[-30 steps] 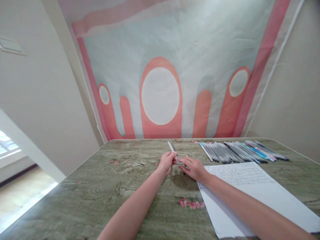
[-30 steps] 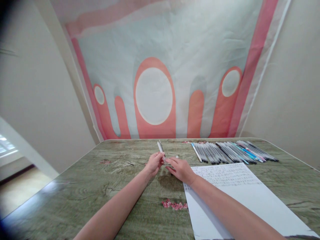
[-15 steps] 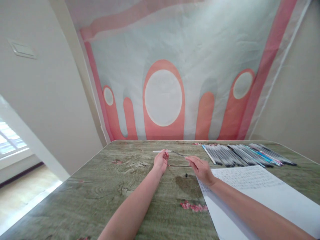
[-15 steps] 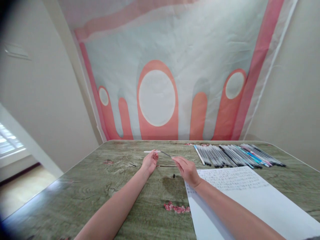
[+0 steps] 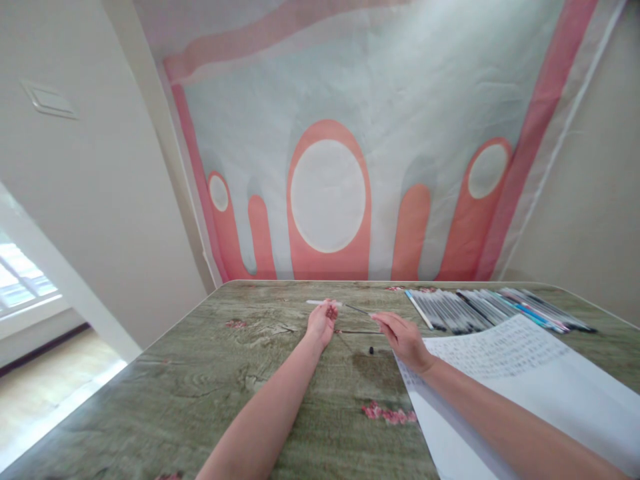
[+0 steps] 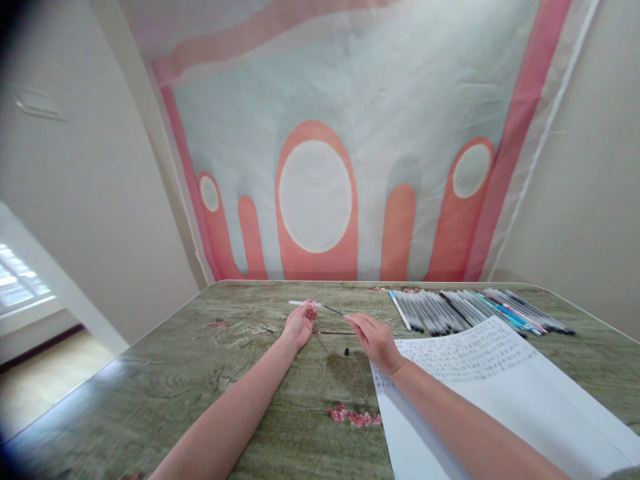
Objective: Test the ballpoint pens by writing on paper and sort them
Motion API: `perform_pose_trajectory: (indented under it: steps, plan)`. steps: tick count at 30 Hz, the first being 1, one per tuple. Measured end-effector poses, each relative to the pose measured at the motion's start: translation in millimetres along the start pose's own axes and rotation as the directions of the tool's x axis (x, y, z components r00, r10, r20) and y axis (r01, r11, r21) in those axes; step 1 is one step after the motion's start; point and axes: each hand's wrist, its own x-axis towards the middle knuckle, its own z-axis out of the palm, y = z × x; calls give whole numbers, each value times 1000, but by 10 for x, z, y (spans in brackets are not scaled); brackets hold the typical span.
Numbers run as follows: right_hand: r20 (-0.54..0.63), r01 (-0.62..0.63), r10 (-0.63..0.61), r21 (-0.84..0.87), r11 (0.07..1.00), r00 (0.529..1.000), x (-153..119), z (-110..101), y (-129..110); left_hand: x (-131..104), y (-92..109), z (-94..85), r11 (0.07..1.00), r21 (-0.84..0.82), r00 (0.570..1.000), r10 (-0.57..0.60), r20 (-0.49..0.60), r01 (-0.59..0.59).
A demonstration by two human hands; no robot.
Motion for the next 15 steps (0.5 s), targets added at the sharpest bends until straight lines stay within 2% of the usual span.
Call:
perform_pose_trajectory:
  steps: [6,11,13,15]
  plan:
    - [31,22,-22,-5,1000,999,3,4,4,-92,-3,59,998,29,997,-60,47,58]
    - [133,32,-26,-45,998,991,14,23,2,-235,-26,159,966,113,952,-249,178,231]
    - [142,-12,20,-56,998,990,22,20,-9,-248,-24,176,960,94,945,-276,178,263]
    - [138,-75,82,-53,996,987,26,12,-13,-225,-3,168,964,37,955,-266,132,263]
